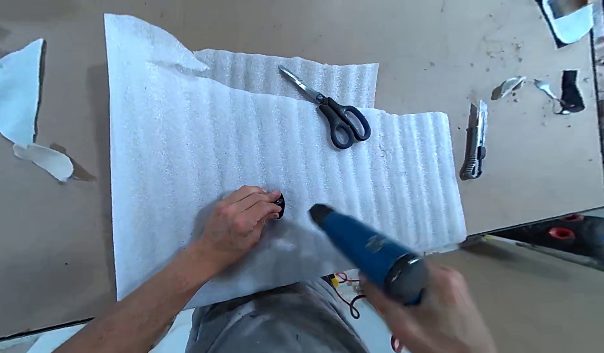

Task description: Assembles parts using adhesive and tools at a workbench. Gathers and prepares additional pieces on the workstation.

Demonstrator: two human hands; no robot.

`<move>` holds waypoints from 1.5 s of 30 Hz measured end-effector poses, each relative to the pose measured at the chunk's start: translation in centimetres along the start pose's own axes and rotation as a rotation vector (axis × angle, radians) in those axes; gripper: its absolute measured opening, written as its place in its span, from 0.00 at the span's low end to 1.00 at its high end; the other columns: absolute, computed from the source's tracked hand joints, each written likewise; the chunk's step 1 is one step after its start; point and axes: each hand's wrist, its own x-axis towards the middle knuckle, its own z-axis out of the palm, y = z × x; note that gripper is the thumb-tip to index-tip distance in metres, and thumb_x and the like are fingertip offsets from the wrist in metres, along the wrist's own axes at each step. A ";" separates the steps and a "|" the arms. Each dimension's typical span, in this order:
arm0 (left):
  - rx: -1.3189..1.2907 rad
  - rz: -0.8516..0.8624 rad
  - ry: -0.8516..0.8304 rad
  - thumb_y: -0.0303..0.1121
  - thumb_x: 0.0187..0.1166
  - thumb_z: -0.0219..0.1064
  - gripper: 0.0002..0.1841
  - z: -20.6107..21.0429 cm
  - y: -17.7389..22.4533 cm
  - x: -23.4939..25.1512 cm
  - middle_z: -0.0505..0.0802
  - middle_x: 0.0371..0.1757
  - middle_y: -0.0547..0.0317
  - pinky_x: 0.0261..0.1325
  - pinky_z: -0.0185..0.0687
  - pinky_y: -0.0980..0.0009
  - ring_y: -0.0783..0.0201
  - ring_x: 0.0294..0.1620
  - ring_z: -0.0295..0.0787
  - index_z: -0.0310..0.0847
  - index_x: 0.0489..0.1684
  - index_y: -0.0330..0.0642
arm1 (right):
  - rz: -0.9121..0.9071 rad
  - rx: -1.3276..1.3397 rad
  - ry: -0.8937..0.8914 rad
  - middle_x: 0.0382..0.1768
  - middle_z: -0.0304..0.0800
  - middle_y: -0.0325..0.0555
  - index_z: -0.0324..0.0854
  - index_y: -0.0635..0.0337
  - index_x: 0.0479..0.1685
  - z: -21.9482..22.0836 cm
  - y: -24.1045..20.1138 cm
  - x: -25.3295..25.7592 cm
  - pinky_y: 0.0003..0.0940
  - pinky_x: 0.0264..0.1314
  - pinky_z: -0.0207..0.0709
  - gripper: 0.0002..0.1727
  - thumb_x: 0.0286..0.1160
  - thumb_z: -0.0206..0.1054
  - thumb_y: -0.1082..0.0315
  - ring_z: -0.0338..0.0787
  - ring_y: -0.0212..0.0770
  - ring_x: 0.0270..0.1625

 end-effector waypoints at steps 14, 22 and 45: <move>0.013 -0.010 -0.003 0.33 0.85 0.62 0.12 0.0 0.0 -0.3 0.96 0.61 0.58 0.70 0.83 0.69 0.62 0.66 0.91 0.95 0.45 0.45 | -0.117 -0.096 -0.066 0.31 0.96 0.37 0.93 0.50 0.50 2.9 -3.5 1.2 0.34 0.27 0.82 0.21 0.59 0.70 0.51 0.92 0.31 0.29; -0.022 -0.010 -0.025 0.31 0.84 0.62 0.12 -0.2 -0.2 -0.2 0.95 0.62 0.59 0.69 0.83 0.70 0.62 0.65 0.91 0.95 0.44 0.45 | -0.096 -0.115 -0.049 0.34 0.97 0.39 0.93 0.51 0.51 3.1 -4.0 1.3 0.33 0.32 0.84 0.23 0.58 0.71 0.51 0.94 0.32 0.33; 0.011 -0.043 0.009 0.35 0.71 0.75 0.31 0.0 1.1 0.1 0.92 0.65 0.63 0.74 0.81 0.65 0.64 0.67 0.87 0.76 0.77 0.43 | 0.135 -0.260 0.180 0.59 0.87 0.67 0.69 0.56 0.87 -3.7 10.6 1.9 0.77 0.50 0.75 0.44 0.58 0.68 0.62 0.88 0.72 0.55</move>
